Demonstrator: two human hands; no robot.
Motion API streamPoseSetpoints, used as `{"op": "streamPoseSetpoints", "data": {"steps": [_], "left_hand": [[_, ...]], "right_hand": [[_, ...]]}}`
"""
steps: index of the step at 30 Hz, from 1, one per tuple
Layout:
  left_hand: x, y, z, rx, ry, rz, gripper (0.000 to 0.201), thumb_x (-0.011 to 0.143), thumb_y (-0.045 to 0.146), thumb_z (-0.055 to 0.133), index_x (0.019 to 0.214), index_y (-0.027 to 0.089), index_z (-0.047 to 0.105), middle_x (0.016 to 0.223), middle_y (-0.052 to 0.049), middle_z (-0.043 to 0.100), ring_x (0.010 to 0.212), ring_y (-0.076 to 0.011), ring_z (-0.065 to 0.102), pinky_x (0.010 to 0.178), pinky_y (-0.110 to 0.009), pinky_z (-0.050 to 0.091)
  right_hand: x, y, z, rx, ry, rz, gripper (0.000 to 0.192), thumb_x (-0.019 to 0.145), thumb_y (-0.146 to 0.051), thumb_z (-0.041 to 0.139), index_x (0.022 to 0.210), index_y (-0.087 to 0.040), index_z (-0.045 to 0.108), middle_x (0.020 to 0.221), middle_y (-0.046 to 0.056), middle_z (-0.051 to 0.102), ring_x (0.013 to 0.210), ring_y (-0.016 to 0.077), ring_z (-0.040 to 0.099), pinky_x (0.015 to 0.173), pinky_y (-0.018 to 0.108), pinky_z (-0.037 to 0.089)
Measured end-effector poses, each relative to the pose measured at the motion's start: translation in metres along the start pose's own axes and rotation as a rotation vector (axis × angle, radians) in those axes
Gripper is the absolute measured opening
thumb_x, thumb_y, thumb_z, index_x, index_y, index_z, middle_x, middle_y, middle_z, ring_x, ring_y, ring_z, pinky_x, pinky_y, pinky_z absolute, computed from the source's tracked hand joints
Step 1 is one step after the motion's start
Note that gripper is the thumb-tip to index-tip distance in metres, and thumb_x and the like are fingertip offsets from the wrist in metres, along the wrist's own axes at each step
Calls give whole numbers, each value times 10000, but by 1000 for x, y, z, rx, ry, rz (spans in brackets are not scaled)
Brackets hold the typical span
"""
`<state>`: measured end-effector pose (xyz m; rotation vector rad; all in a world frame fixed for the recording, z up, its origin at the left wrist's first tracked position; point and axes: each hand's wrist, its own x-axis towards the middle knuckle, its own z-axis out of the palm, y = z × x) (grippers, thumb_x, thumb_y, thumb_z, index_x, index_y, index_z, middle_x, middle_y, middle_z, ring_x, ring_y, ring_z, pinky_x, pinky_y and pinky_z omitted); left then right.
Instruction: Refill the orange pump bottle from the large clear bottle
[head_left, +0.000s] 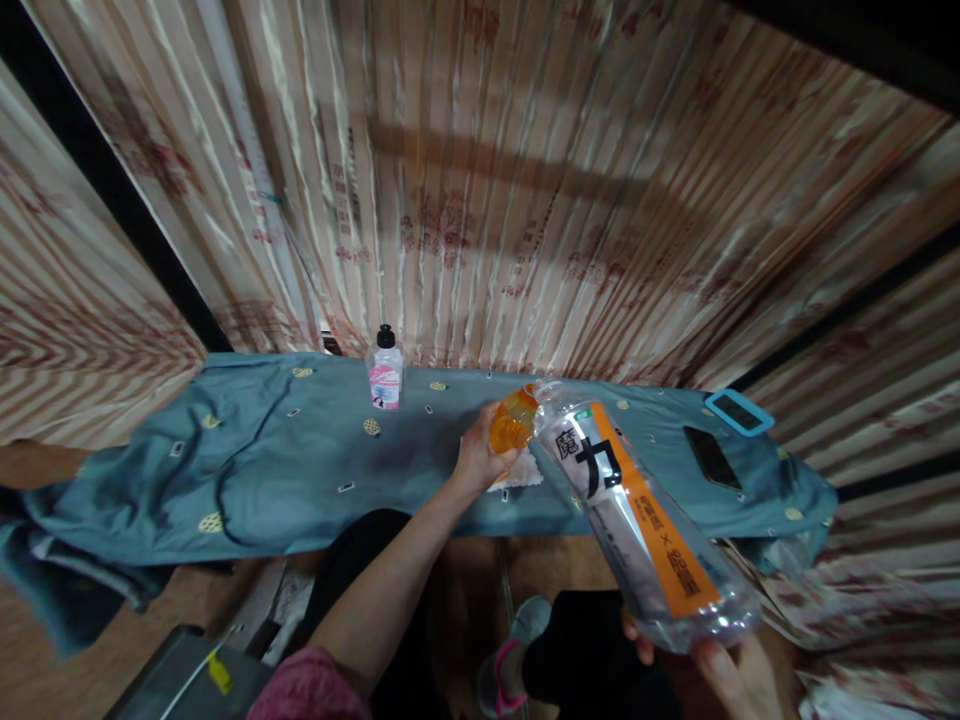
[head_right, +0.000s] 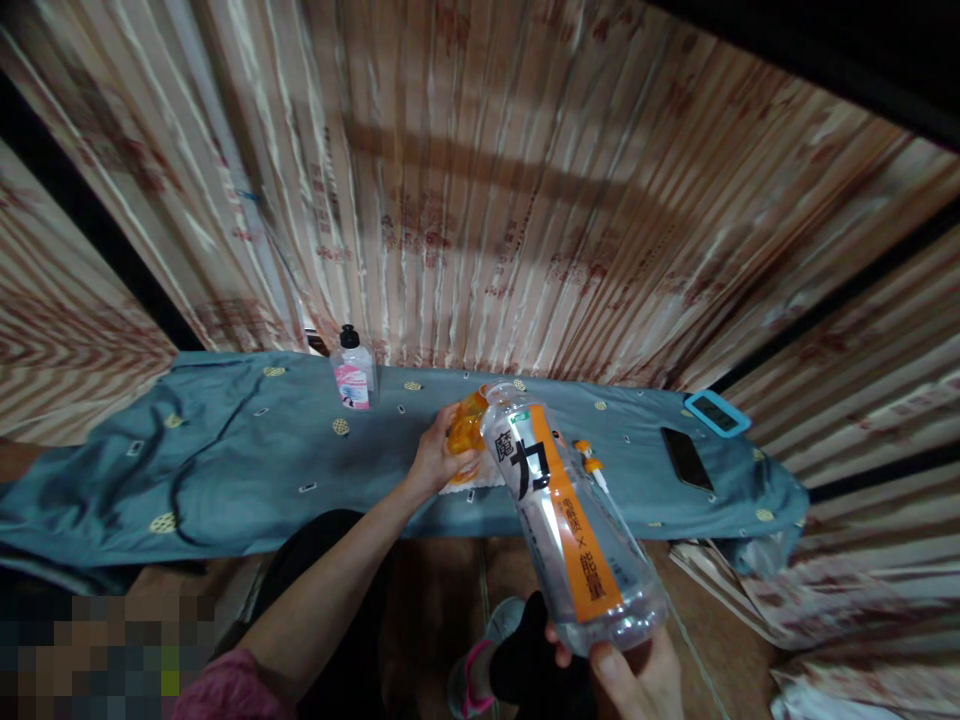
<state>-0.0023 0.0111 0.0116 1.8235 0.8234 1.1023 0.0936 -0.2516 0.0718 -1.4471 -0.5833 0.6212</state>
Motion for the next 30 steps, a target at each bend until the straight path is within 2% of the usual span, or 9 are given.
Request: {"op": "streamPoseSetpoints", "data": {"steps": [8, 12, 16, 19, 24, 30], "left_hand": [[0, 2, -2, -10, -20, -1, 724, 584, 142, 709, 1247, 222, 427, 1239, -83, 597, 1098, -248, 610, 991, -418, 466], [-1, 5, -4, -52, -20, -16, 645, 651, 258, 708, 1236, 218, 438, 1183, -71, 634, 1081, -240, 619, 980, -410, 470], [-3, 6, -7, -143, -48, 24, 505, 778, 377, 597, 1228, 195, 457, 1210, -85, 626, 1103, -233, 604, 993, -400, 455], [-3, 8, -9, -177, -35, -1, 429, 842, 418, 499, 1211, 199, 487, 1196, -72, 636, 1113, -228, 596, 992, -386, 451], [-1, 12, -11, -181, -10, -75, 385, 865, 429, 409, 1143, 190, 529, 1109, -60, 668, 1057, -227, 615, 957, -374, 465], [-1, 11, -10, -177, 9, -101, 385, 889, 421, 357, 1126, 172, 529, 1075, -73, 670, 1022, -219, 623, 936, -371, 473]], "right_hand": [[-2, -4, 2, 83, -56, 37, 390, 660, -579, 716, 772, -209, 666, 601, 55, 716, 479, 206, 605, 518, 319, 473], [-3, -7, 4, 79, -66, 40, 346, 677, -546, 705, 789, -222, 660, 624, 40, 718, 508, 206, 610, 555, 323, 470], [-4, -8, 5, 92, -70, 37, 336, 692, -540, 688, 789, -219, 660, 621, 42, 716, 505, 203, 602, 544, 319, 461], [-4, -7, 7, 111, -65, 39, 339, 692, -544, 687, 768, -215, 665, 608, 48, 712, 506, 206, 602, 539, 320, 458], [-5, -6, 9, 140, -37, 39, 320, 681, -525, 717, 792, -229, 667, 613, 37, 718, 494, 186, 603, 534, 300, 457], [-5, -5, 8, 123, -57, 23, 309, 698, -523, 696, 784, -228, 660, 608, 41, 708, 509, 202, 609, 547, 317, 461]]}}
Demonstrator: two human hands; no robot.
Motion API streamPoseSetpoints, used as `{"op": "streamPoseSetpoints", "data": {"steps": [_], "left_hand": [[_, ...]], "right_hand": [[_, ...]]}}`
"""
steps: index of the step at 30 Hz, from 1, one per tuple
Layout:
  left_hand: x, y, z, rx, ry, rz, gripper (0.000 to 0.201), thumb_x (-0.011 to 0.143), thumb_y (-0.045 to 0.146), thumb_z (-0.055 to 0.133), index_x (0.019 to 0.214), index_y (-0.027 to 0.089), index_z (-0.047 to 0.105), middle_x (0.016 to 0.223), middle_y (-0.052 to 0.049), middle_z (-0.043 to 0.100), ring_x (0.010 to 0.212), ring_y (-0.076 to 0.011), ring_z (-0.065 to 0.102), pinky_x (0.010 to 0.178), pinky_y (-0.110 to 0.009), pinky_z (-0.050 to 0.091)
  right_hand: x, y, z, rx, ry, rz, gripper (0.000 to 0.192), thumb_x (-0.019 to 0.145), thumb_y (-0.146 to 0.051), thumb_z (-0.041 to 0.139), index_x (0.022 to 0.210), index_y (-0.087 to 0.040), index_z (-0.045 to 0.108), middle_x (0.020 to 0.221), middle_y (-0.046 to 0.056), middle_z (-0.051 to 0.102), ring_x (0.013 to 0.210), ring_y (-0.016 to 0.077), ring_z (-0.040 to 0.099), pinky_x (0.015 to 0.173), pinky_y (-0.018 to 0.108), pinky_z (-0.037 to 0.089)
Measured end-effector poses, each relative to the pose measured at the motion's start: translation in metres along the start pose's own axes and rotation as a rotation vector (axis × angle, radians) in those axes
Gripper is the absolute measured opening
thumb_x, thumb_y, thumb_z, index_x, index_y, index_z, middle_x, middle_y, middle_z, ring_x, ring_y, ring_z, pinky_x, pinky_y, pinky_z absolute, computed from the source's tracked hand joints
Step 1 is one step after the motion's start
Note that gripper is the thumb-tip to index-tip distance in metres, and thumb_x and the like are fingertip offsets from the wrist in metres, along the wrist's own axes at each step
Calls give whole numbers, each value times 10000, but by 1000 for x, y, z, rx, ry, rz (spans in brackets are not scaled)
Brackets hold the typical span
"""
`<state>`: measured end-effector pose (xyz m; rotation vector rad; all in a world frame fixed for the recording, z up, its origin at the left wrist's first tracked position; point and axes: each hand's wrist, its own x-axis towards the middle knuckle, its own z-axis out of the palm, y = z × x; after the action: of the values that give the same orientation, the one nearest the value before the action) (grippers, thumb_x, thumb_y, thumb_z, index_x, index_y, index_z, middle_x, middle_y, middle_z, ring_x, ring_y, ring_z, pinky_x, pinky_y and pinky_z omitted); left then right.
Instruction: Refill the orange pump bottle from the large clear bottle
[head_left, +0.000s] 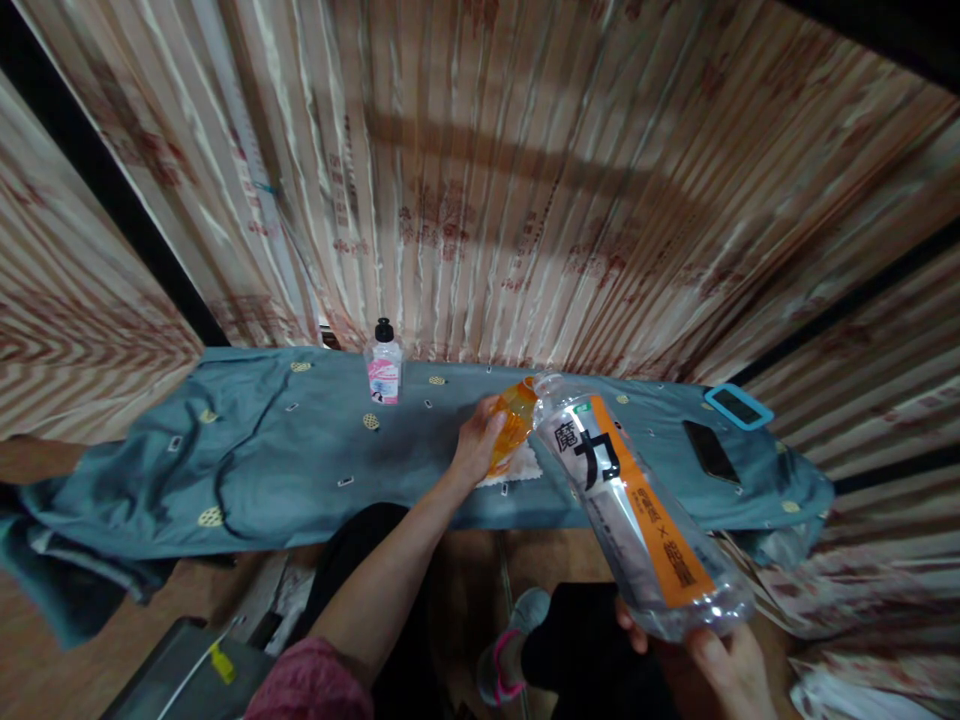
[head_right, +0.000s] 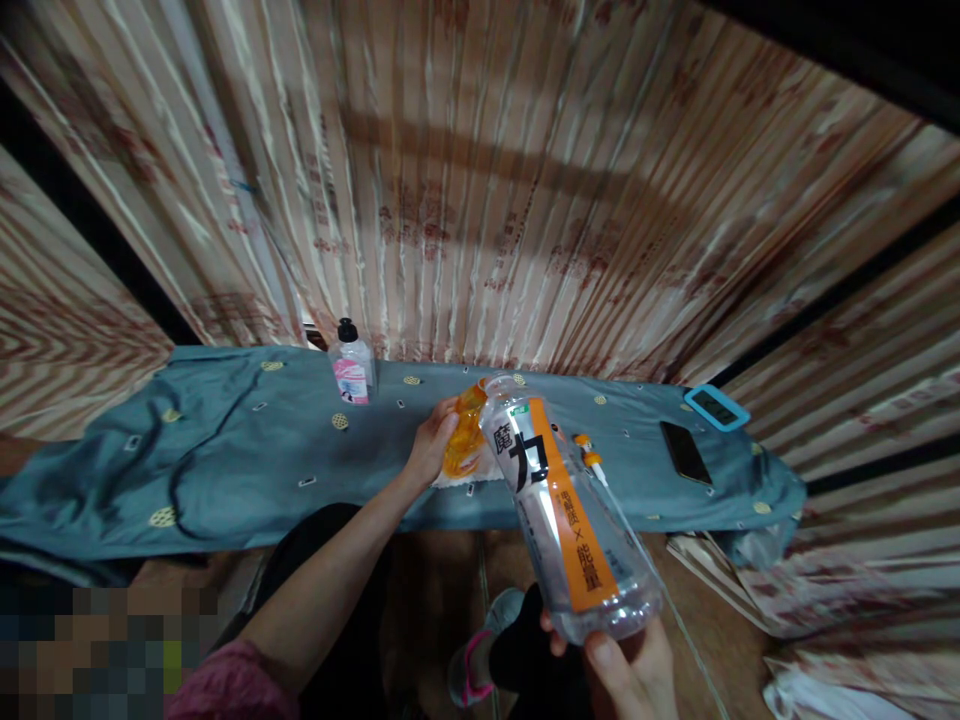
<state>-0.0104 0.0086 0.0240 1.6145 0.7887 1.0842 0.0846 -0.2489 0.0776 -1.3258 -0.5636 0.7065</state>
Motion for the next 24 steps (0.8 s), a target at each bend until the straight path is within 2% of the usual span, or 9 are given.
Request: {"op": "streamPoseSetpoints", "data": {"steps": [14, 24], "left_hand": [[0, 2, 0, 9, 15, 0, 357, 893, 409, 362, 1105, 196, 555, 1056, -39, 683, 1009, -197, 626, 915, -332, 486], [0, 4, 0, 13, 3, -10, 366, 892, 413, 350, 1100, 191, 554, 1049, -44, 679, 988, -192, 624, 903, -328, 487]], "right_hand": [[0, -6, 0, -75, 3, -17, 362, 687, -577, 673, 762, -224, 648, 597, 42, 696, 496, 210, 581, 528, 334, 441], [1, -4, -2, -46, 26, 1, 365, 678, -566, 702, 785, -222, 642, 594, 35, 709, 479, 208, 597, 527, 331, 455]]}}
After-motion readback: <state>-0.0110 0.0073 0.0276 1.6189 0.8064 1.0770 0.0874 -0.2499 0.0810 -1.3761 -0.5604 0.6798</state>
